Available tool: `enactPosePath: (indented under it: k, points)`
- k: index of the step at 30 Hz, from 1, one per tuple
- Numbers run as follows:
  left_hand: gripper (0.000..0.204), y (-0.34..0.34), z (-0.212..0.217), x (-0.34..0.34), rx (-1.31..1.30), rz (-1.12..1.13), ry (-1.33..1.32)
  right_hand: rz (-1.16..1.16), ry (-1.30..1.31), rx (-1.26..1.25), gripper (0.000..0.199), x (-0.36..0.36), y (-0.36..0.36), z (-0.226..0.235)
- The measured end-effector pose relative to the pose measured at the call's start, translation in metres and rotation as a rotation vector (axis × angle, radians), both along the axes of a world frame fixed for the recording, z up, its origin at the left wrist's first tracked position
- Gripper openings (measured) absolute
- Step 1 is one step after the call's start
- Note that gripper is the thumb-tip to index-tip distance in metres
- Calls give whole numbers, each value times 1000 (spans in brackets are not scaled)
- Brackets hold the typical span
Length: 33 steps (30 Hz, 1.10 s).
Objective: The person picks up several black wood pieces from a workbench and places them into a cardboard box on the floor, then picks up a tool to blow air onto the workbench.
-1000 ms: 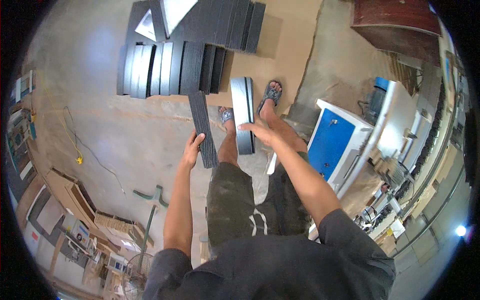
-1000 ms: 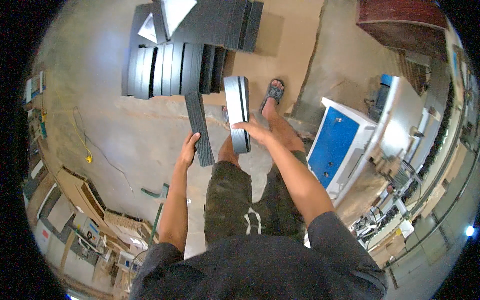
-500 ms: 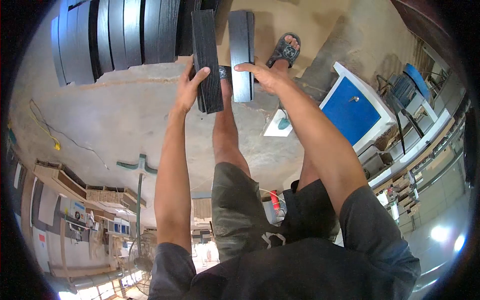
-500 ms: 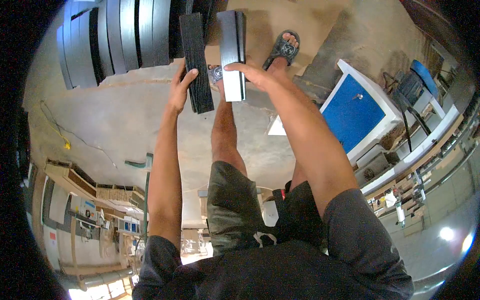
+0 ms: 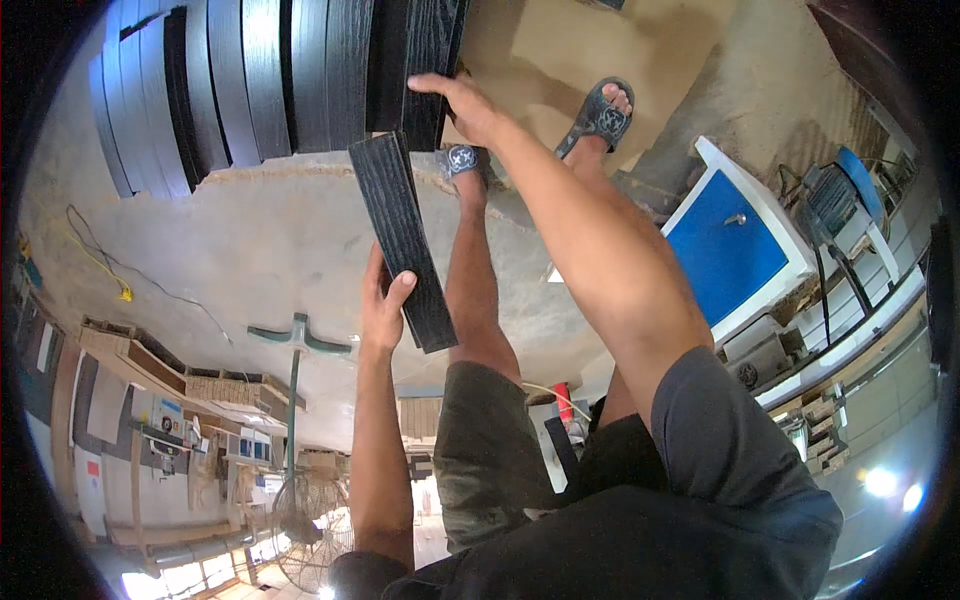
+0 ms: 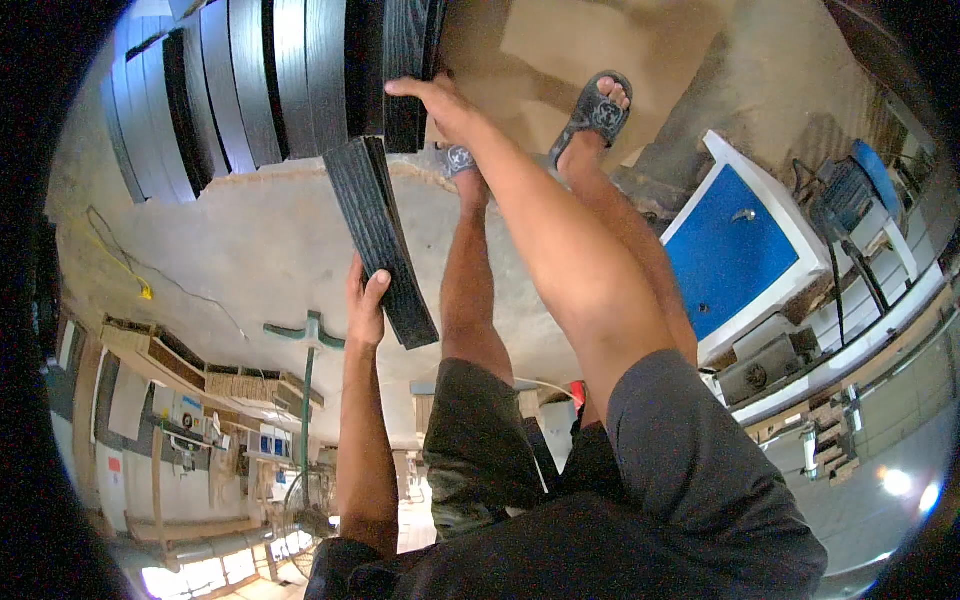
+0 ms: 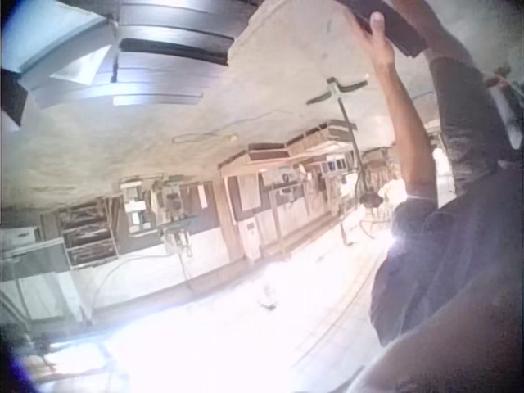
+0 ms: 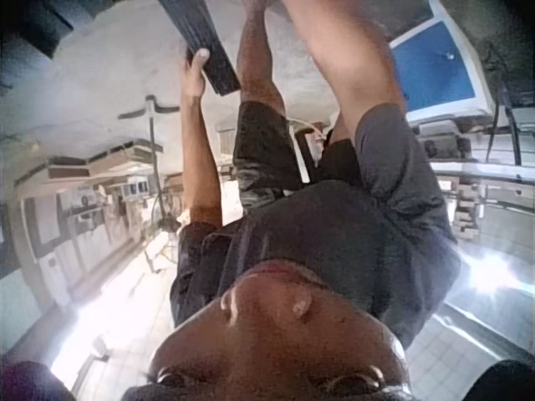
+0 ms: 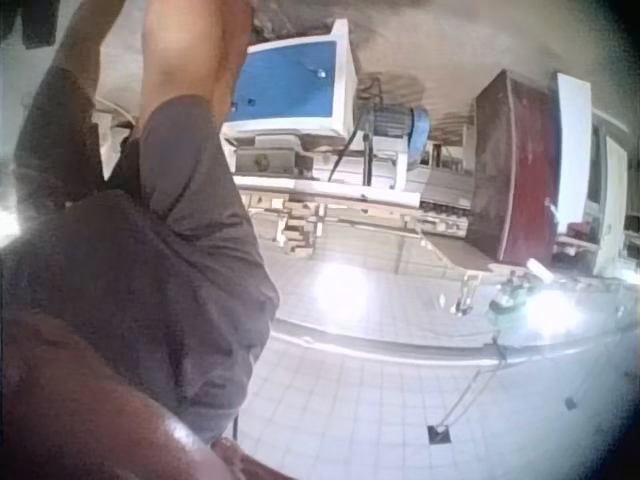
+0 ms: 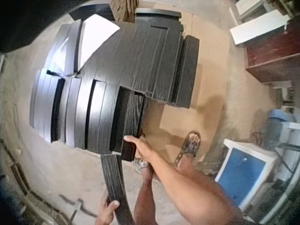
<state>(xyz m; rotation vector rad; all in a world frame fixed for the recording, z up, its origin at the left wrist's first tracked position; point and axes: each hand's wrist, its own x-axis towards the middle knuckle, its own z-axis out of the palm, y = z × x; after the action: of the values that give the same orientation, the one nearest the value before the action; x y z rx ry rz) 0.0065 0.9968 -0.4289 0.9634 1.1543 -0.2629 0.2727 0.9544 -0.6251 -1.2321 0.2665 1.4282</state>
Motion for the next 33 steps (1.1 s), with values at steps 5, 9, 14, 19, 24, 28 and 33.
enactPosePath:
  k: [5,9,14,19,24,28,33]
  points:
    - [89,-16,-16,3,-10,95,44,-52,-95,-48,91,11,9,-10]
    - [88,-16,-9,21,-27,151,43,-202,-1070,-573,95,-4,25,5]
    - [88,-18,-8,26,0,146,-5,-88,-1060,-480,76,-21,35,30]
    - [89,-21,-8,20,20,172,-8,34,-1063,-575,85,-16,43,49]
    - [88,-26,-7,16,51,160,19,237,-1118,-694,97,0,56,54]
    - [86,-29,-5,18,61,140,2,269,-1093,-738,88,5,52,44]
    - [88,-36,-2,17,32,149,5,250,-1138,-707,78,4,51,44]
